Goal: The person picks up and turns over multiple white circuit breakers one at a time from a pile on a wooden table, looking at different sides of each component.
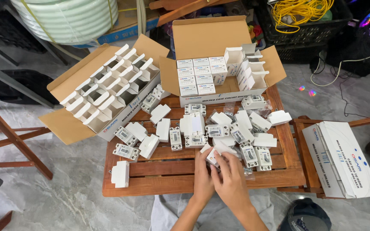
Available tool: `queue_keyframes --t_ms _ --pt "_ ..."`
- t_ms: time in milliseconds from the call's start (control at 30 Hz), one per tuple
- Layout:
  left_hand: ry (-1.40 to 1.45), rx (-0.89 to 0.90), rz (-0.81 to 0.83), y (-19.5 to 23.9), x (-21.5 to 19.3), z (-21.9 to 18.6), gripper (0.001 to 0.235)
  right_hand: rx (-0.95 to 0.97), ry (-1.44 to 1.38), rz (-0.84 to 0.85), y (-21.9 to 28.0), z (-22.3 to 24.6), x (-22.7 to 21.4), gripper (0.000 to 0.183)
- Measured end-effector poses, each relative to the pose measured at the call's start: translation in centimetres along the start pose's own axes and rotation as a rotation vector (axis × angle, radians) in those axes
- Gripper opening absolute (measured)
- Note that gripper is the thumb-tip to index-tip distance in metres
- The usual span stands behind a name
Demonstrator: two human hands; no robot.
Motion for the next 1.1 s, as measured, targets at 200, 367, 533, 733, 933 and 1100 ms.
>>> queue_keyframes --t_ms 200,367,533,733,933,1100 --pt "-0.020 -0.036 0.019 0.4 0.2 1.0 0.043 0.052 0.020 0.063 0.6 -0.1 0.2 0.033" --pt "0.060 -0.022 -0.027 1.7 0.6 3.3 0.075 0.116 -0.020 0.019 1.9 -1.1 0.1 0.037" --pt "0.144 0.108 -0.071 0.4 -0.1 0.2 0.063 0.223 -0.083 -0.139 2.9 -2.1 -1.0 0.050" --pt "-0.051 0.058 0.047 0.4 0.0 1.2 0.040 0.401 -0.339 -0.220 4.2 -3.2 -1.1 0.041" --pt "-0.132 0.215 0.073 0.2 -0.5 0.4 0.034 0.512 -0.639 -0.278 4.3 -3.4 -1.0 0.036" --pt "-0.165 0.223 0.107 0.2 -0.8 -0.5 0.026 0.248 -0.385 -0.234 2.8 -2.2 -1.8 0.024"
Point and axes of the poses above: each hand's wrist, its own y-axis away from the middle knuckle, its own x-axis out of the palm, z = x × y, the point moved 4 cm from there along -y, towards the middle knuckle, and after that the axes turned 1 degree about -y, right-handed, at the moved point
